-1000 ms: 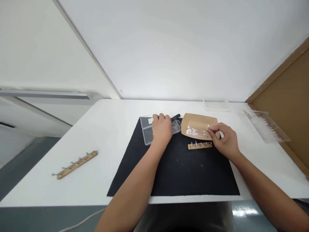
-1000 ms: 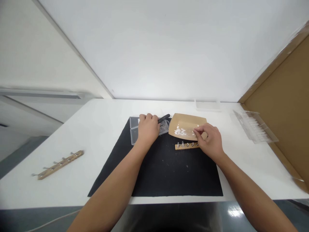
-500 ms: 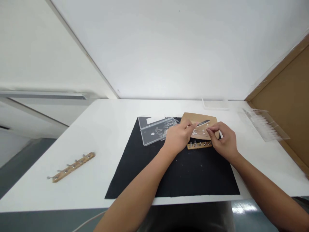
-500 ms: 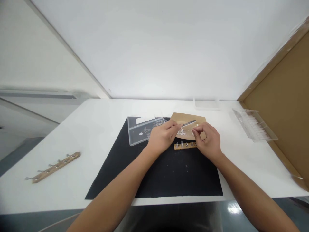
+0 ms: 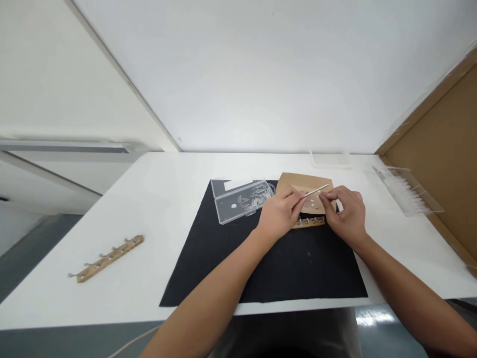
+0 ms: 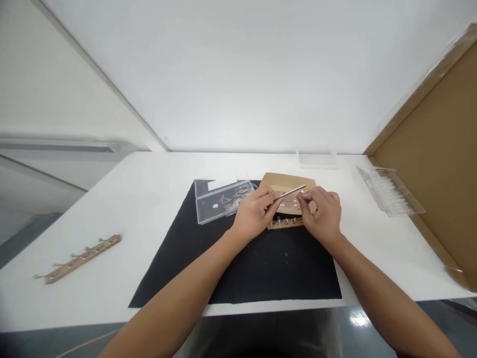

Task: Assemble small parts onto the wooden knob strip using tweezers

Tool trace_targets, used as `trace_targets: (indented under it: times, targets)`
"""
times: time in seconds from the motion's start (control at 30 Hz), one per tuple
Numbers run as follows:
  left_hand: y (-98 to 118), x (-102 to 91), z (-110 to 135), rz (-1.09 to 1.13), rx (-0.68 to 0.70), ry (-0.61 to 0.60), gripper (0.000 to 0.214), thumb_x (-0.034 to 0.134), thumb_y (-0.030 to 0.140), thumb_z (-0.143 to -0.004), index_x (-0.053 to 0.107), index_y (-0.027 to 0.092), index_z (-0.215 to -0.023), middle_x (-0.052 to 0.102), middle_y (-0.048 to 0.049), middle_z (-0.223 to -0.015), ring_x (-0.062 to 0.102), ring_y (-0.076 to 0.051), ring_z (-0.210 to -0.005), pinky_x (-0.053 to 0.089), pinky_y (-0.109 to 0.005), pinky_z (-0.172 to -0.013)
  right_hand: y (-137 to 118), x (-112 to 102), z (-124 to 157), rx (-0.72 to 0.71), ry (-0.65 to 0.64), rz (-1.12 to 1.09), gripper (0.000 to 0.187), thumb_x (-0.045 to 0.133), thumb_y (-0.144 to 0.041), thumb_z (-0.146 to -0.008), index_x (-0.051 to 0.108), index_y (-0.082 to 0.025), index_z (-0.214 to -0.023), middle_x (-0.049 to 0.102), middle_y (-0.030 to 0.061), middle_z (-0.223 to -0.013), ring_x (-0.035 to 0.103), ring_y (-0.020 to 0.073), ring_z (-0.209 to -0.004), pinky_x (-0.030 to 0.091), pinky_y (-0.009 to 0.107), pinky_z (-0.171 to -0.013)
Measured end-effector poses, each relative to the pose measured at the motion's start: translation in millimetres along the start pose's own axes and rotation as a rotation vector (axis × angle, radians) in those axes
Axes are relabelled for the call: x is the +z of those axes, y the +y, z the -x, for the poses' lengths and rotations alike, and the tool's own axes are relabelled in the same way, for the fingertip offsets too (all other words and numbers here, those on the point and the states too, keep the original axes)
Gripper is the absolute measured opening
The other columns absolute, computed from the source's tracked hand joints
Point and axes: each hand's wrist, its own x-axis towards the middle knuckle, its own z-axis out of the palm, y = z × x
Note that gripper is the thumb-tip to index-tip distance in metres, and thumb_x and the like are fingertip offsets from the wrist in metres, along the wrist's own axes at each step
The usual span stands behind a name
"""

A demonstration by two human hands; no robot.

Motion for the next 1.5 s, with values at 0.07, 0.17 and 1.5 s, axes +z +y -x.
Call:
trace_targets:
  times: [0.07,0.17,1.5]
  targets:
    - [1,-0.3,0,0.002,0.022,-0.021,0.025,0.055,0.029,-0.108,0.075,0.018,-0.118,0.074,-0.0067,-0.099,0.070,-0.016,-0.084,0.055,-0.026,-0.074,0,1,0,0.001,0.007,0.011,0.018,0.068,-0.029,-0.100,0.064,-0.023,-0.084,0.074,-0.0008,-0.082,0.071,0.0180,-0.079,0.041,0.037,-0.081]
    - [2,-0.7,0,0.003,0.030,-0.028,0.026,0.055,0.030,-0.108,0.075,0.017,-0.118,0.073,-0.0063,-0.097,0.069,-0.015,-0.083,0.055,-0.026,-0.073,1,2,0,-0.008,0.019,0.028,0.018,0.068,-0.029,-0.100,0.064,-0.023,-0.084,0.075,-0.0012,-0.081,0.071,0.0175,-0.078,0.040,0.038,-0.081]
    - [7,3.3,2,-0.174,-0.053,-0.080,0.033,0.047,0.033,-0.111,0.076,0.019,-0.112,0.069,-0.0059,-0.090,0.068,-0.016,-0.078,0.052,-0.025,-0.069,2,16,2,-0.083,0.022,0.264,0.017,0.062,-0.025,-0.100,0.055,-0.023,-0.085,0.069,-0.0019,-0.073,0.059,0.0169,-0.065,0.032,0.039,-0.076]
